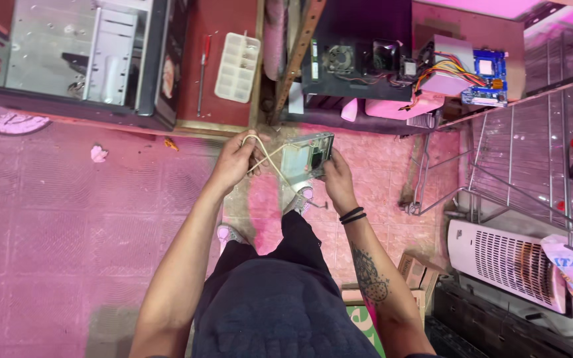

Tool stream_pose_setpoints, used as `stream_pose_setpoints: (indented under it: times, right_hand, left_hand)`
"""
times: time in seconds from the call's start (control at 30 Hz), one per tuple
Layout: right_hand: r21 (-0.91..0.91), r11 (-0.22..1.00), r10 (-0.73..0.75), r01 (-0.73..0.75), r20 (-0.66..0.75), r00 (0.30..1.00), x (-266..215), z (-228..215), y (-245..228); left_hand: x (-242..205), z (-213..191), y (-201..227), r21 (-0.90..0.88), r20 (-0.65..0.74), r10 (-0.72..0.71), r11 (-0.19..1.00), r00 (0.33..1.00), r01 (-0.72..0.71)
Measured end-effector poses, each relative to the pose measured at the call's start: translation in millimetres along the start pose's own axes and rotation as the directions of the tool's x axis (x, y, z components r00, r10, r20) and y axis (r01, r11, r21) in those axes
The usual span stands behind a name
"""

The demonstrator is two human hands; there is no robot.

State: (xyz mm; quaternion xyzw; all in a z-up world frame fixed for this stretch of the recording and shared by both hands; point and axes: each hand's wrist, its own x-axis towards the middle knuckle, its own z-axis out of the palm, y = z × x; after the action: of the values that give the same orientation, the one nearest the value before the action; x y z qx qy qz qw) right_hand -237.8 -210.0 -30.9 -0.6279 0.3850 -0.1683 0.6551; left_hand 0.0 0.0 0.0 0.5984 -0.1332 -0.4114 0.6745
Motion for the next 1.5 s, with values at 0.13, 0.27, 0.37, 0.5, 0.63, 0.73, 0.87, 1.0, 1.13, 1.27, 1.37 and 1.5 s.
stream_pose_setpoints:
  times: [0.13, 0.27, 0.37, 0.5, 0.63, 0.73, 0.87, 1.0, 1.13, 1.27, 1.37, 1.5]
  right_hand:
    - [0.095, 0.995, 0.031, -0.028, -0.027, 0.999, 6.5, 30.8, -2.7]
    - [0.202, 0.970, 0.126, -0.133, 0.044, 0.991, 29.9, 41.0, 13.1]
    - [0.290, 0.919, 0.210, -0.266, 0.212, 0.954, 18.2, 67.1, 10.8]
    - [0.400, 0.838, 0.237, -0.370, 0.343, 0.909, -12.7, 108.6, -5.4]
    - [0.520, 0.818, -0.035, -0.245, 0.470, 0.882, -1.2, 130.8, -19.9]
    - [0.600, 0.786, -0.271, -0.148, 0.550, 0.790, 14.0, 153.0, -60.3]
    - [0.593, 0.789, -0.216, -0.160, 0.512, 0.832, 50.9, 177.1, -83.6]
    - [0.582, 0.785, -0.107, -0.212, 0.465, 0.879, 96.2, 186.2, -72.5]
    - [0.242, 0.941, 0.027, -0.238, 0.644, 0.765, 124.5, 171.7, -81.9]
    - [-0.130, 0.992, 0.107, -0.003, 0.806, 0.582, 143.8, 170.9, -120.4]
    - [-0.306, 0.933, 0.176, 0.191, 0.848, 0.499, 160.2, 172.3, -130.6]
    - [-0.316, 0.932, 0.170, 0.181, 0.817, 0.552, 167.5, 175.0, -129.3]
  left_hand:
    - [-24.8, -67.0, 28.2, 0.061, 0.016, -0.053, 0.997, 0.998, 0.052]
    - [-29.0, -106.5, 45.6, -0.269, -0.121, -0.129, 0.959, 0.984, 0.092]
    - [-33.1, -112.0, 51.1, -0.626, -0.127, -0.143, 0.779, 0.982, 0.033]
    - [-39.4, -98.0, 56.2, -0.682, -0.062, -0.052, 0.731, 0.997, -0.004]
    - [-13.3, -88.7, 15.8, -0.416, -0.095, 0.010, 0.908, 0.995, -0.049]
    - [-2.3, -88.0, 21.5, 0.046, -0.001, 0.067, 0.997, 0.998, -0.066]
    - [0.6, -88.7, 44.3, 0.626, 0.188, 0.104, 0.753, 0.977, -0.200]
    - [0.1, -93.7, 99.0, 0.852, 0.186, -0.100, 0.511, 0.977, -0.110]
    - [0.5, -101.2, 193.4, 0.766, 0.212, -0.234, 0.643, 0.949, -0.013]
    - [32.2, -124.8, 173.4, 0.676, 0.145, 0.099, 0.717, 0.985, -0.171]
    - [75.5, -122.4, 164.5, 0.702, 0.094, 0.256, 0.668, 0.962, -0.246]
    - [95.7, -131.7, 158.4, 0.875, -0.003, 0.285, 0.465, 0.959, -0.136]
